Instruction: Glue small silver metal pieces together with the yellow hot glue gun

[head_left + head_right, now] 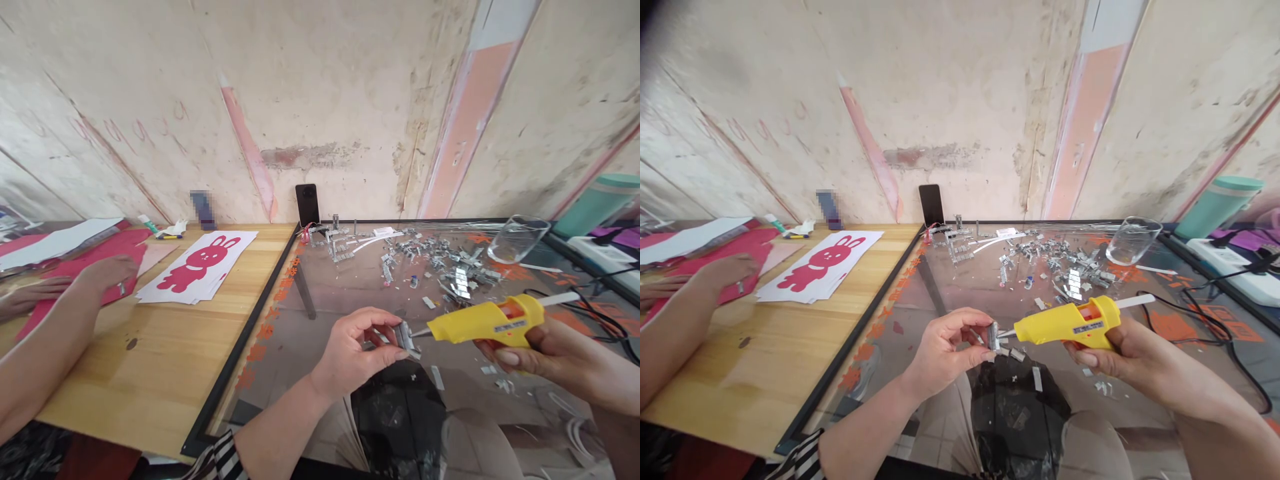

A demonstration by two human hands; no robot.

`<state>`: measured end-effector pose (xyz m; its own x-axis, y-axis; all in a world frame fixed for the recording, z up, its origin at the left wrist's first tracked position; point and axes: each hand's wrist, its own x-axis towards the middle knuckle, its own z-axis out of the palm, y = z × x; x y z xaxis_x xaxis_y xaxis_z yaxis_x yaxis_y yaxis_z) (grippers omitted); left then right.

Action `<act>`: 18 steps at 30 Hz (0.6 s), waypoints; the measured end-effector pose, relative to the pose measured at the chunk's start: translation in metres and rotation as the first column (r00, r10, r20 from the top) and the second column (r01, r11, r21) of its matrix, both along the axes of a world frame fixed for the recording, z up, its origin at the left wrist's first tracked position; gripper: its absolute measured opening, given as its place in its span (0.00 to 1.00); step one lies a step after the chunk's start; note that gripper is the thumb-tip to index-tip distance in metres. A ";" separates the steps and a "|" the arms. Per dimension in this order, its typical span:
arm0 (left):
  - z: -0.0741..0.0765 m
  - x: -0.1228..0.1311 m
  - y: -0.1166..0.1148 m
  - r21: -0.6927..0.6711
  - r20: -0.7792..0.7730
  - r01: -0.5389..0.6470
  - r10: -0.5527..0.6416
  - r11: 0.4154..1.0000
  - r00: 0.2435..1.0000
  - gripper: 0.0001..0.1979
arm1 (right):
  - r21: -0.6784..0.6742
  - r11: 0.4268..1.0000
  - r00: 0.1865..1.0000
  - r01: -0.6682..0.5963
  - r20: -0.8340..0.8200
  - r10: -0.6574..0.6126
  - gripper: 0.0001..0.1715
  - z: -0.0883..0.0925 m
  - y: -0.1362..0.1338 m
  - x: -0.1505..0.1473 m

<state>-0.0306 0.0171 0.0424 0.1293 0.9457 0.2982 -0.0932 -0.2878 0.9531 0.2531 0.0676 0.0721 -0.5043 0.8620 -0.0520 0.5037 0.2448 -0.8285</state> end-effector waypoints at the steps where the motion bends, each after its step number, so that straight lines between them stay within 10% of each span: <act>1: -0.001 0.000 0.000 -0.001 -0.003 -0.001 0.001 1.000 1.000 0.16 | -0.024 0.999 0.999 -0.043 -0.002 0.043 0.19 0.000 0.000 0.001; 18: -0.002 -0.001 0.000 0.037 -0.030 0.026 -0.025 0.999 0.999 0.15 | -0.075 0.997 1.000 -0.018 -0.025 0.016 0.19 -0.002 0.001 0.005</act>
<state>-0.0316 0.0166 0.0408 0.1625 0.9303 0.3288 -0.0726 -0.3211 0.9443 0.2578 0.0687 0.0706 -0.5210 0.8473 -0.1038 0.4793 0.1898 -0.8569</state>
